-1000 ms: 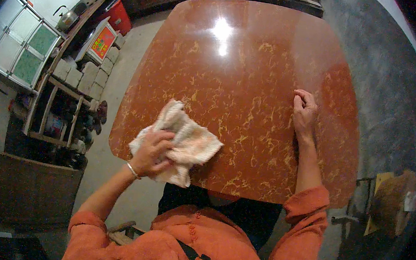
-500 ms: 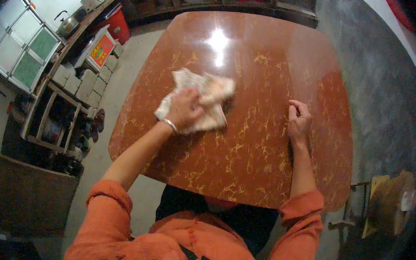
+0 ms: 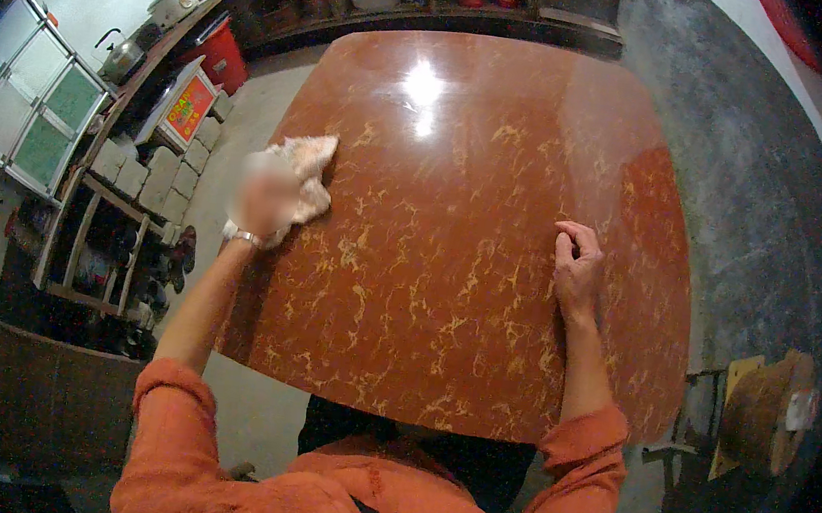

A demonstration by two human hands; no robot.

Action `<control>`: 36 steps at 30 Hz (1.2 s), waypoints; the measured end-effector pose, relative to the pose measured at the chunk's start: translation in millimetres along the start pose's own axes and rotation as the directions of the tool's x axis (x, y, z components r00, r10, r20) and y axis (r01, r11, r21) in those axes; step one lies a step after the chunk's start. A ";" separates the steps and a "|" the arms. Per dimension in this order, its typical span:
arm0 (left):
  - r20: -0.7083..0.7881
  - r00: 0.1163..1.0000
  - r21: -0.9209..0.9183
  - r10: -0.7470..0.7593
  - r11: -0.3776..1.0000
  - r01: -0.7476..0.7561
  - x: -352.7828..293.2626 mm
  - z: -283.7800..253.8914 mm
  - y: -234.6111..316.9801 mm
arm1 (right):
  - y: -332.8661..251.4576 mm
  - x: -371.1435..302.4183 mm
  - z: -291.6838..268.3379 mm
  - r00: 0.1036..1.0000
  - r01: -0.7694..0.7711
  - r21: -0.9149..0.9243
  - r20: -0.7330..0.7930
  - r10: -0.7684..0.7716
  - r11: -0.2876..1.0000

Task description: The person wipes a reddish-brown table surface with a white cloth. They move the cloth in circular and back-and-forth motions across the table, covering different areas. The person briefly picks up a white pot from a nearby chair and places it on a counter before resuming wiping the table.

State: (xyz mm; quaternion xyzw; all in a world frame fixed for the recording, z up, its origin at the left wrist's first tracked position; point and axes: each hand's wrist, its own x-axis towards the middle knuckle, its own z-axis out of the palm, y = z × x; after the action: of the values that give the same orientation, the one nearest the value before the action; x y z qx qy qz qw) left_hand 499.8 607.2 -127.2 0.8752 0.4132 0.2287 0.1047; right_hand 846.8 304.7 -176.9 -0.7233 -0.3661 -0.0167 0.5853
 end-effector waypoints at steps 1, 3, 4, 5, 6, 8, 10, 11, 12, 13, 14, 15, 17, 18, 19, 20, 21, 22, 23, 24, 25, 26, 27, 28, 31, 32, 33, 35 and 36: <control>-0.106 0.994 0.072 -0.007 0.997 0.015 27.3 18.6 -36.2 | -3.1 -1.4 2.7 1.000 0.017 0.009 0.002 -0.017 1.000; -0.257 0.965 0.183 -0.055 0.978 0.105 78.6 65.9 -106.4 | -3.2 -0.1 9.9 0.998 0.039 0.012 0.042 -0.040 0.999; -0.299 0.950 0.210 -0.092 0.965 0.160 103.7 86.3 -120.5 | -6.0 0.5 10.1 0.999 0.037 0.014 0.040 -0.037 0.999; -0.317 0.942 0.199 -0.113 0.963 0.182 126.5 99.9 -119.3 | -9.8 -1.0 7.6 0.999 0.029 0.004 0.031 -0.029 1.000; -0.340 0.931 0.190 -0.135 0.959 0.208 147.5 107.0 -115.5 | -11.9 -1.5 6.8 0.999 0.023 -0.001 0.025 -0.023 1.000; -0.348 0.924 0.118 -0.159 0.970 0.211 182.2 117.4 -106.9 | -7.4 -1.8 7.0 1.000 -0.007 0.027 0.021 0.007 1.000; -0.203 0.956 0.087 -0.211 0.969 0.232 207.7 126.9 -84.4 | -7.9 -2.8 4.2 0.999 -0.027 0.029 0.033 0.026 0.999; -0.128 0.969 0.110 -0.212 0.968 0.226 217.7 132.5 -62.5 | -4.8 -3.6 3.6 0.999 -0.046 0.042 0.032 0.045 0.998; -0.058 0.973 0.148 -0.222 0.962 0.229 223.4 136.3 -52.2 | -6.0 -3.5 5.4 0.999 -0.034 0.033 0.035 0.033 0.999; -0.041 0.998 0.372 -0.054 0.926 0.066 229.0 142.2 -40.9 | -8.8 -2.3 6.8 0.999 -0.022 0.028 0.040 0.021 0.999; 0.013 0.995 0.571 0.104 0.816 -0.092 230.5 149.6 -32.5 | -12.8 -1.2 9.0 0.999 -0.008 0.024 0.050 0.006 1.000; -0.074 0.993 0.168 0.097 0.982 -0.083 221.9 159.9 0.6 | -11.6 -0.8 6.2 0.999 -0.020 0.007 0.047 0.020 1.000; -0.007 0.978 0.057 0.210 0.976 -0.209 203.7 168.7 46.7 | -16.0 -0.9 6.9 0.998 -0.033 -0.007 0.059 0.033 0.999; 0.007 0.936 0.042 0.353 0.935 -0.353 189.2 168.9 80.3 | -13.7 -0.3 3.6 0.998 -0.037 -0.013 0.045 0.037 0.999; 0.011 0.877 0.032 0.481 0.876 -0.481 182.8 174.2 79.1 | -14.2 0.5 8.5 0.998 -0.026 0.008 0.049 0.025 1.000; 0.025 0.833 -0.081 0.553 0.832 -0.549 174.7 179.6 81.8 | -12.7 0.7 12.3 0.999 -0.019 0.025 0.051 0.018 1.000; 0.052 0.806 -0.182 0.590 0.799 -0.573 143.7 168.4 129.4 | -4.1 -0.1 2.9 0.999 -0.031 -0.002 0.033 0.031 1.000; 0.099 0.758 -0.227 0.645 0.756 -0.614 125.5 165.1 133.4 | -3.2 -1.9 5.0 0.999 -0.025 0.012 0.042 0.025 1.000; 0.088 0.704 -0.384 0.705 0.676 -0.629 107.8 161.1 137.2 | -2.6 -1.3 5.6 0.999 -0.021 0.021 0.050 0.020 1.000; 0.078 0.629 -0.378 0.774 0.607 -0.699 84.3 152.1 150.4 | 0.1 -1.7 2.4 0.999 -0.016 0.011 0.043 0.015 1.000; 0.073 0.494 -0.359 0.867 0.484 -0.798 66.7 146.0 151.6 | 0.3 -1.0 2.3 0.999 -0.007 0.013 0.040 0.006 1.000; 0.118 0.477 -0.359 0.871 0.485 -0.797 35.5 124.5 159.8 | -0.6 -1.6 2.5 0.999 -0.002 0.016 0.036 0.001 1.000; 0.208 0.474 -0.446 0.856 0.514 -0.733 10.8 111.5 153.1 | -7.0 -2.0 4.2 0.998 -0.032 0.013 0.047 0.031 0.999; 0.279 0.436 -0.503 0.856 0.516 -0.693 -12.3 99.9 148.2 | -7.0 -2.5 3.8 0.998 -0.022 0.024 0.051 0.021 0.999; 0.352 0.355 -0.532 0.866 0.497 -0.686 -72.5 61.4 126.0 | -1.5 -1.4 2.5 0.999 -0.018 0.058 0.044 0.016 0.998; 0.393 0.352 -0.550 0.850 0.523 -0.651 -86.7 50.2 112.1 | -1.6 -1.1 2.2 0.998 -0.028 0.056 0.055 0.025 0.998; 0.372 0.441 -0.468 0.817 0.575 -0.671 -104.1 33.9 104.0 | -2.3 -1.8 0.6 0.997 -0.040 0.052 0.064 0.037 0.998; 0.339 0.578 -0.425 0.743 0.669 -0.610 -114.2 16.6 68.9 | -4.9 -2.6 -0.2 0.997 -0.034 0.039 0.067 0.032 0.999; 0.282 0.631 -0.422 0.722 0.684 -0.595 -115.0 15.0 48.3 | -7.2 -2.9 0.6 0.998 -0.020 0.031 0.060 0.018 0.999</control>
State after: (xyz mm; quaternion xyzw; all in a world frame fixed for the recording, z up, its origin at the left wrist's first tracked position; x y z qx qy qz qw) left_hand 476.0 487.8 -158.3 0.9675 -0.0114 0.1112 0.2270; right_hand 840.5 304.1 -172.4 -0.7174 -0.3769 0.0165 0.5856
